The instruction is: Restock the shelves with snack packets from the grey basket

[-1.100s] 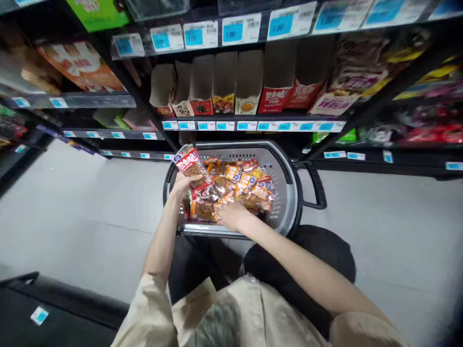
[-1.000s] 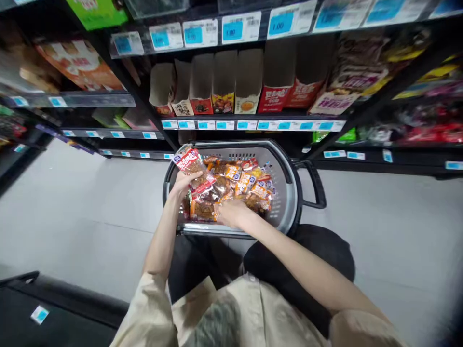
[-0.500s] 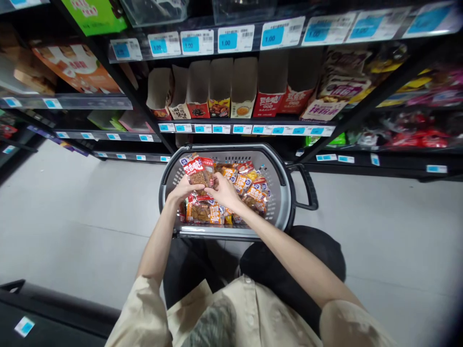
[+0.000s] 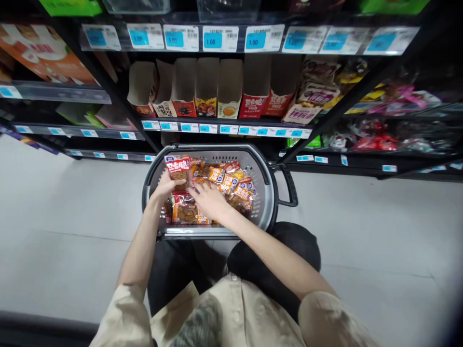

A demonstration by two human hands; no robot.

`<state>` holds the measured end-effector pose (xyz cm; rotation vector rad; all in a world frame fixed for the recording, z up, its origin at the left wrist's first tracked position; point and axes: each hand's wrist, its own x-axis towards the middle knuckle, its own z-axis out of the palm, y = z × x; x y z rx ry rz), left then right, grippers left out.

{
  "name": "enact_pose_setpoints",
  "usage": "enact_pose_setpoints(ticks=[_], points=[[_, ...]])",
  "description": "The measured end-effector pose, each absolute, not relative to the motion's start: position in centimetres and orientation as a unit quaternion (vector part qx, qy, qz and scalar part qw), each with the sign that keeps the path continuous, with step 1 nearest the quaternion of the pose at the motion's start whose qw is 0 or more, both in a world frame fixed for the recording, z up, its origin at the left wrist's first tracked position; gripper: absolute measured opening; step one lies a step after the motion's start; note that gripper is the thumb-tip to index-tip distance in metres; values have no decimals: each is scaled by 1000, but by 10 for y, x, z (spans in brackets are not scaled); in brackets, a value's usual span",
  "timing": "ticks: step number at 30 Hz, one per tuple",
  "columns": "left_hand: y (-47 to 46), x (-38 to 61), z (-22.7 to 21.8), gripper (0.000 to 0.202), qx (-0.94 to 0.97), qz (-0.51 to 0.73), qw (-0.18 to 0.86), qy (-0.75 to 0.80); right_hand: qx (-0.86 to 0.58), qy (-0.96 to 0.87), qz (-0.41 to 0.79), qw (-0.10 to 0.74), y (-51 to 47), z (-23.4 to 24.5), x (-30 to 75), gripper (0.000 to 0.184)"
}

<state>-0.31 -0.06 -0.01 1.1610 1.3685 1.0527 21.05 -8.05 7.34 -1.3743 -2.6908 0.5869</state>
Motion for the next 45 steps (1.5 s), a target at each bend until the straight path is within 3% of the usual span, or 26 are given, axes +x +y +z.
enact_pose_setpoints(ticks=[4,6,11,17,26,35,38,45], points=[[3,-15,-3,68,582,321,337,667,-389,-848,276,-231,-91,78,215,36],[2,-20,-3,59,624,224,277,695,-395,-826,287,-283,-94,79,216,35],[-1,-18,-11,56,654,40,204,727,-398,-869,252,-154,-88,85,227,37],[-1,-15,-28,61,709,-10,178,683,-501,-825,259,-31,-39,80,294,43],[4,-23,-40,54,750,92,142,639,-603,-758,207,-138,13,35,355,78],[4,-17,-32,47,752,134,160,625,-633,-736,180,-157,18,14,338,37],[4,-16,-28,45,751,145,161,624,-647,-727,176,-149,23,13,337,34],[8,-10,-23,36,739,250,197,594,-690,-697,189,45,33,24,329,38]])
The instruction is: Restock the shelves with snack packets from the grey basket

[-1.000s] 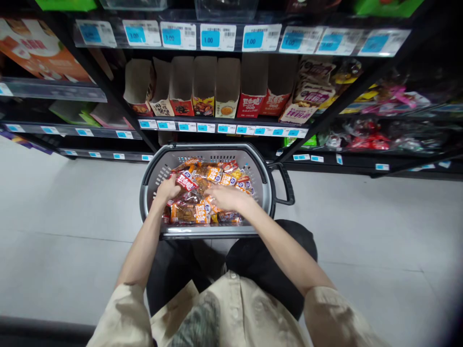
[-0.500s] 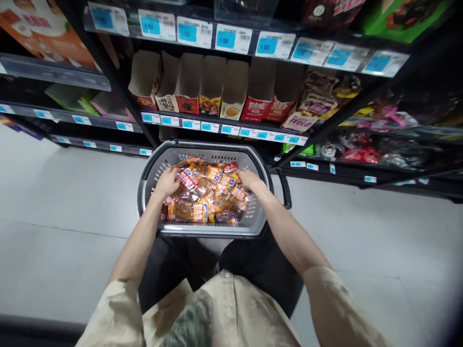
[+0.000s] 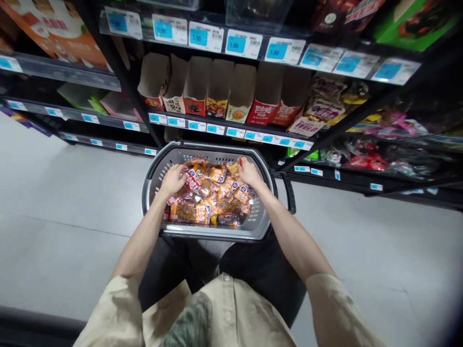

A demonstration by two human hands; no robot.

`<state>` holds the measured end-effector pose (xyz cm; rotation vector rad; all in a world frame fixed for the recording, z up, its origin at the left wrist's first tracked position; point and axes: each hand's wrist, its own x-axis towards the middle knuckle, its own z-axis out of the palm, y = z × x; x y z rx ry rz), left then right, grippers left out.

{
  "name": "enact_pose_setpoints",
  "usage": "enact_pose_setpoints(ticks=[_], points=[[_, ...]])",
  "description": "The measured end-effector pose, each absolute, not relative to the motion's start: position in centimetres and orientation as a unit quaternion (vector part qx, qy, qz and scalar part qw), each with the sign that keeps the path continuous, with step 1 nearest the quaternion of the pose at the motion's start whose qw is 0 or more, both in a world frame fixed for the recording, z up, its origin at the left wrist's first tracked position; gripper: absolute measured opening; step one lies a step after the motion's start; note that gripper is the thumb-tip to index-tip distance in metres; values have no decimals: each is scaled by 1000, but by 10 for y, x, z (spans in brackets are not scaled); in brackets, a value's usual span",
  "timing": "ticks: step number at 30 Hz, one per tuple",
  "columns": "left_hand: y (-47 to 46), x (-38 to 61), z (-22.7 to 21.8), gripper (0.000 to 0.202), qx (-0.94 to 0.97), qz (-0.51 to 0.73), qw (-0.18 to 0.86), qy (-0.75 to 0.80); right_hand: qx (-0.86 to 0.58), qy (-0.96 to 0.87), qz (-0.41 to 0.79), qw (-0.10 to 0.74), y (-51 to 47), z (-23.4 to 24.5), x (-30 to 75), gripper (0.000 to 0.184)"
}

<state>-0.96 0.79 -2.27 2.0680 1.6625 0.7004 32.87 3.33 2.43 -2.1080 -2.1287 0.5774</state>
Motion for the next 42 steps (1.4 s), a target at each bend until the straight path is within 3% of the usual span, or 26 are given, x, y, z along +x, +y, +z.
enact_pose_setpoints(ticks=[4,9,11,15,20,29,42], points=[[8,2,-19,28,680,357,332,547,-679,-688,212,145,29,29,310,41],[-2,21,-10,60,514,375,639,433,-560,-762,170,278,1,21,278,41],[-7,26,-7,65,462,376,701,393,-452,-826,169,290,-10,15,266,39],[-9,28,-1,53,415,444,697,381,-317,-898,178,249,-21,10,252,43],[-4,24,-2,52,401,496,655,407,-301,-907,176,235,-20,11,252,50],[-9,20,0,43,459,493,570,470,-275,-912,187,240,-19,9,255,32],[-2,22,-3,57,375,526,606,464,-248,-909,157,297,-9,-4,261,30]])
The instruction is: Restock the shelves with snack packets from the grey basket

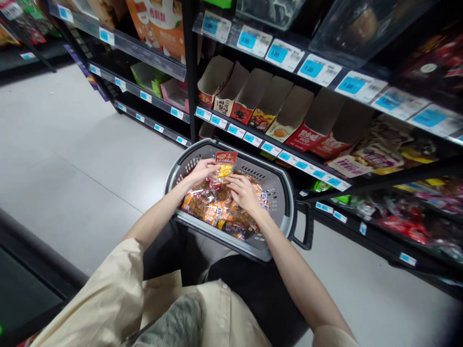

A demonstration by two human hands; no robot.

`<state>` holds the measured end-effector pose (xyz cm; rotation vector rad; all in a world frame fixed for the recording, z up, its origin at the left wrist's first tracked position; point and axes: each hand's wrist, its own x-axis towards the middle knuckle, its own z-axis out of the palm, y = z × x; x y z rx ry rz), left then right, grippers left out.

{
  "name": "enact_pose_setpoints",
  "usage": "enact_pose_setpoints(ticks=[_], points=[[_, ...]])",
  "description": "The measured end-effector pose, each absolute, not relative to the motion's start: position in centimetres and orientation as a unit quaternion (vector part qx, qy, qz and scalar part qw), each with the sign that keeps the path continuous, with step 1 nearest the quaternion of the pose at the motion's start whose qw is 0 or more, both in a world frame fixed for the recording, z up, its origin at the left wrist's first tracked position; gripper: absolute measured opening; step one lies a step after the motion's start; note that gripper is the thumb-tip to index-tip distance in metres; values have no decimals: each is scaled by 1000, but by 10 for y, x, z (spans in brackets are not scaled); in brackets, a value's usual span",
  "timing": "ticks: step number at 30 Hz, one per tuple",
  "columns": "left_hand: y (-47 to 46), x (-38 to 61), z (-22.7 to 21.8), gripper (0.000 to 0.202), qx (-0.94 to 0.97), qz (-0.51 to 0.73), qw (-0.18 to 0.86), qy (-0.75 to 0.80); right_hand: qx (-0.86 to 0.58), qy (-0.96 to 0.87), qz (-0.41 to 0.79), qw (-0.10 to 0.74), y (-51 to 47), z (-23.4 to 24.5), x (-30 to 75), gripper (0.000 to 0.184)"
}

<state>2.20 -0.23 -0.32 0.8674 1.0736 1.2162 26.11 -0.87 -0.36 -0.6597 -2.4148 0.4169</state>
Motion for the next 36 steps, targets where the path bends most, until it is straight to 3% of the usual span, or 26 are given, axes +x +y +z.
enact_pose_setpoints(ticks=[18,25,30,33,36], points=[[-3,22,4,46,330,527,642,448,-252,-910,157,289,-7,-5,264,30],[-2,18,2,54,357,517,636,448,-252,-897,195,307,-9,2,262,30],[-7,22,2,53,403,476,640,449,-386,-792,265,393,-13,16,258,21],[-10,27,1,52,427,458,647,435,-465,-684,385,409,-14,18,252,44],[-11,31,-3,52,446,452,633,442,-424,-619,550,366,-15,12,243,62]])
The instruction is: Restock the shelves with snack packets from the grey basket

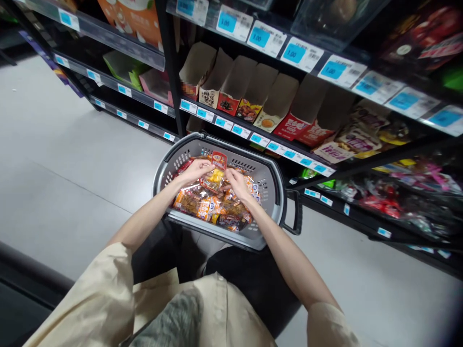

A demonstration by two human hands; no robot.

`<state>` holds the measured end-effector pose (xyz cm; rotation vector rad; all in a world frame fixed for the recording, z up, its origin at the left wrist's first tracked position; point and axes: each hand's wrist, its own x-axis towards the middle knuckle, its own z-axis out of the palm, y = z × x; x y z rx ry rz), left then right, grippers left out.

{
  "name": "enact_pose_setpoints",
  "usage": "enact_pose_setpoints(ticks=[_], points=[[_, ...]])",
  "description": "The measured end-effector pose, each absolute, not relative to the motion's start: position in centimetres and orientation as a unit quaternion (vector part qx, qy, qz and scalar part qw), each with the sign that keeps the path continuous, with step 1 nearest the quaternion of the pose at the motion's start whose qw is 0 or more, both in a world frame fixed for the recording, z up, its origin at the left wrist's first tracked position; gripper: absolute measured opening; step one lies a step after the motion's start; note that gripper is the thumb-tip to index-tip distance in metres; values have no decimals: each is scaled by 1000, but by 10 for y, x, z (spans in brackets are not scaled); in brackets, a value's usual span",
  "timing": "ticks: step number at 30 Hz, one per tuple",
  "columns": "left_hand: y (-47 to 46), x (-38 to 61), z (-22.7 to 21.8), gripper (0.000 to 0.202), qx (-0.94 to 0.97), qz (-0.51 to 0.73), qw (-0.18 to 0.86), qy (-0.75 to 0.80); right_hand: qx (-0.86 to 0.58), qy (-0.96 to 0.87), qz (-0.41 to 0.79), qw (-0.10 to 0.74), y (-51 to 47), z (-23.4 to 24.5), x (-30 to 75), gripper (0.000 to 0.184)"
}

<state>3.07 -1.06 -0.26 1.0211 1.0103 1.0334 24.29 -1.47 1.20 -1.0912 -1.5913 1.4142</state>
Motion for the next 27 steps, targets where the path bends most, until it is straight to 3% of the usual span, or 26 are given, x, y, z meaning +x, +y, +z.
enact_pose_setpoints(ticks=[3,7,10,13,15,18,23,27], points=[[-8,30,-6,52,462,471,598,455,-394,-599,590,371,-13,5,237,71],[-4,25,-10,54,529,438,571,450,-460,-659,491,336,-1,7,249,60],[-3,21,-19,48,632,347,508,470,-545,-749,305,220,10,19,276,38],[-3,20,-33,26,719,196,477,465,-605,-779,156,49,18,27,307,31],[-5,19,-44,15,731,89,508,447,-633,-764,122,-40,21,25,323,33],[-7,17,-56,21,701,-4,545,459,-655,-735,128,-119,25,14,337,39],[-10,13,-63,35,690,-58,558,457,-653,-712,216,-141,29,-5,341,33],[-11,11,-61,30,715,-129,537,428,-682,-700,205,-55,39,1,349,37]])
